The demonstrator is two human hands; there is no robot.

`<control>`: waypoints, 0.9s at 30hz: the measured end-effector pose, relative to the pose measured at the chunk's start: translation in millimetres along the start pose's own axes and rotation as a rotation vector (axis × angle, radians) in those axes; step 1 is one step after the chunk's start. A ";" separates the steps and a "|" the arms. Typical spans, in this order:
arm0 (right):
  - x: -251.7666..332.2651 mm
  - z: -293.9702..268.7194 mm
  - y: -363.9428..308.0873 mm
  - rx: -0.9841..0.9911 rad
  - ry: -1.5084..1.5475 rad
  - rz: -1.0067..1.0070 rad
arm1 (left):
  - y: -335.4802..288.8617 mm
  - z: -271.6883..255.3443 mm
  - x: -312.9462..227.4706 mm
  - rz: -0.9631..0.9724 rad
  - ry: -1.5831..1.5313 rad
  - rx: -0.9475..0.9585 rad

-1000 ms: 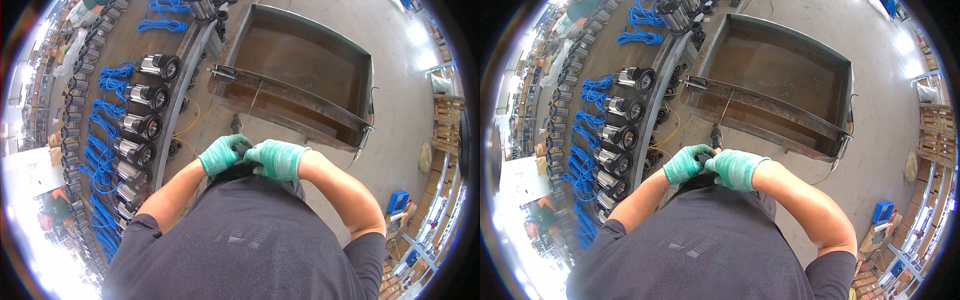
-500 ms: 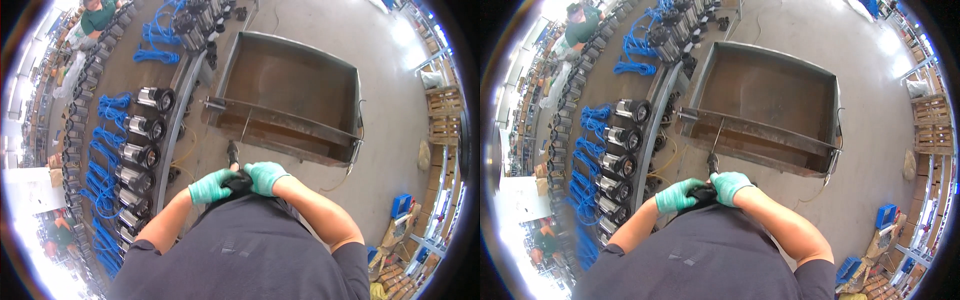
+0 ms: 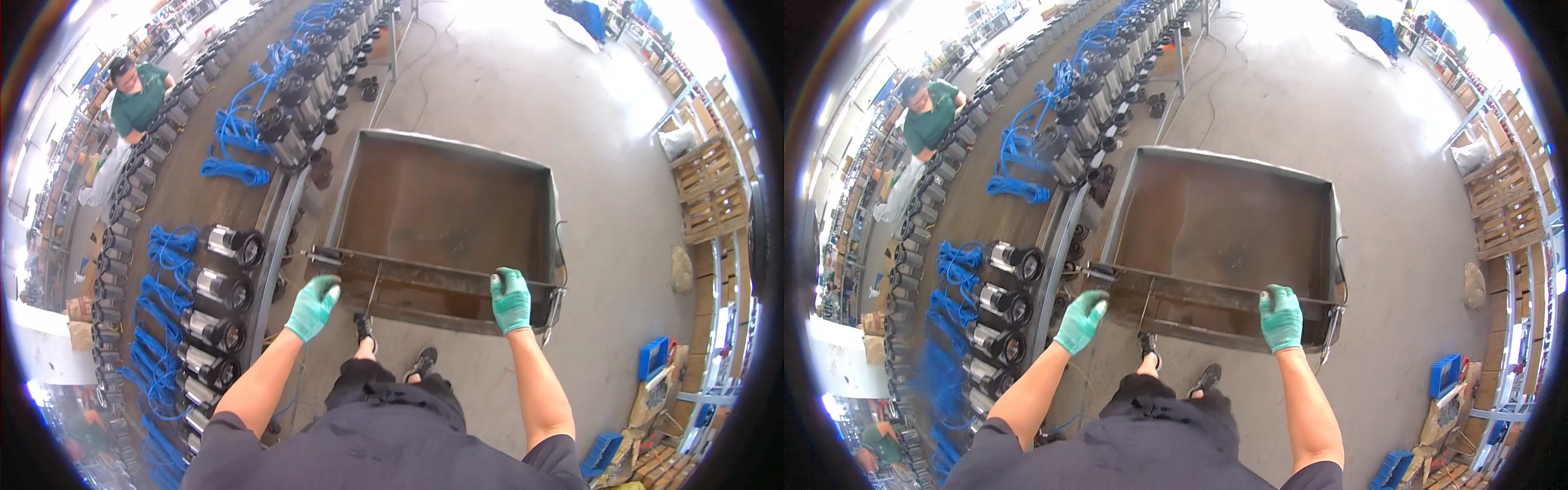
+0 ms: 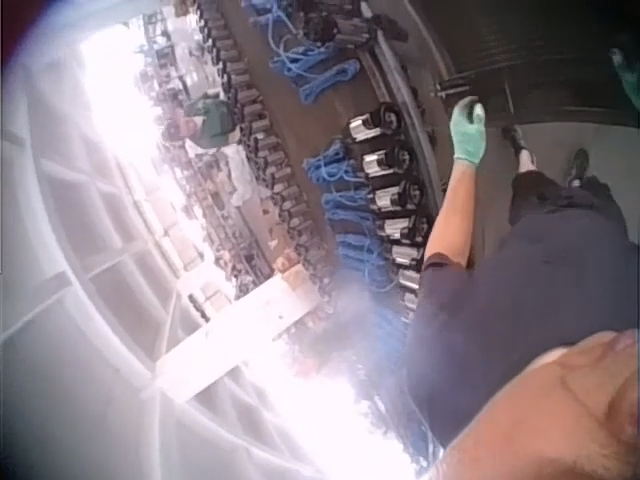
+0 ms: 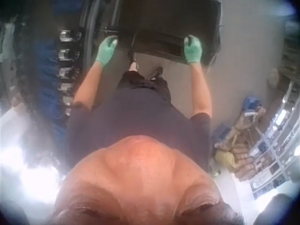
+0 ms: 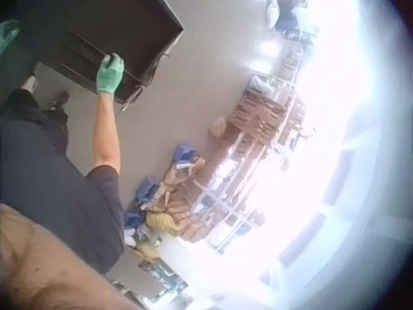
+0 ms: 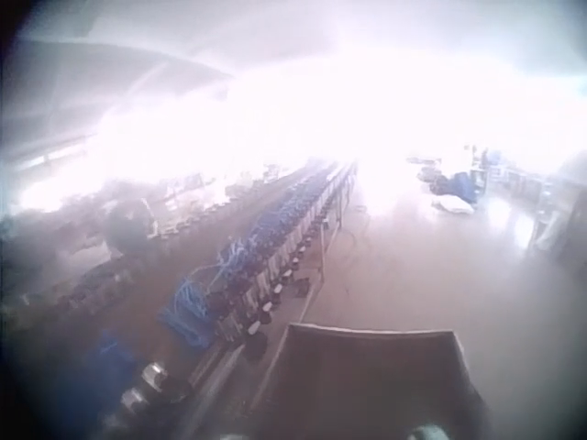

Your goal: The person picks up a metal cylinder with an attached blue hose, places it into a tank of water to submerge it, and then lifts it back out of the water.

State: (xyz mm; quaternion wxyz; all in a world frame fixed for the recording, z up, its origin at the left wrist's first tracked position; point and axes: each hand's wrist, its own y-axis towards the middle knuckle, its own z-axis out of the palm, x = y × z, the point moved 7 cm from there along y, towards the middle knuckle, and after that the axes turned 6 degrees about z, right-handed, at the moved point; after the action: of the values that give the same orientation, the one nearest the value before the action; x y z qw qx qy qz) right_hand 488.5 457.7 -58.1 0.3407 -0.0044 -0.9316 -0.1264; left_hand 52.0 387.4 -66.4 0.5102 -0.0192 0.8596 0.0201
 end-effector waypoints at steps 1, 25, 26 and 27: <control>-10.1 1.7 12.4 -0.026 -0.027 -0.017 | 28.3 2.8 -0.3 0.099 0.070 -0.110; -74.4 74.1 96.8 -0.031 -0.409 0.067 | 223.5 78.4 48.2 -0.066 0.804 0.032; -76.0 76.1 104.6 -0.038 -0.419 0.070 | 233.1 80.7 47.8 -0.078 0.799 0.033; -76.5 77.1 113.4 -0.044 -0.429 0.073 | 242.6 81.2 44.1 -0.092 0.795 0.034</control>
State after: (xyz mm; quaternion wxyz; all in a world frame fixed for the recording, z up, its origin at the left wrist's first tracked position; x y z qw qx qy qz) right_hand 509.0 591.9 -137.1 0.1389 -0.0724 -0.9790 -0.1306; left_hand 89.1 633.5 -140.3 0.1386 -0.0558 0.9884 -0.0259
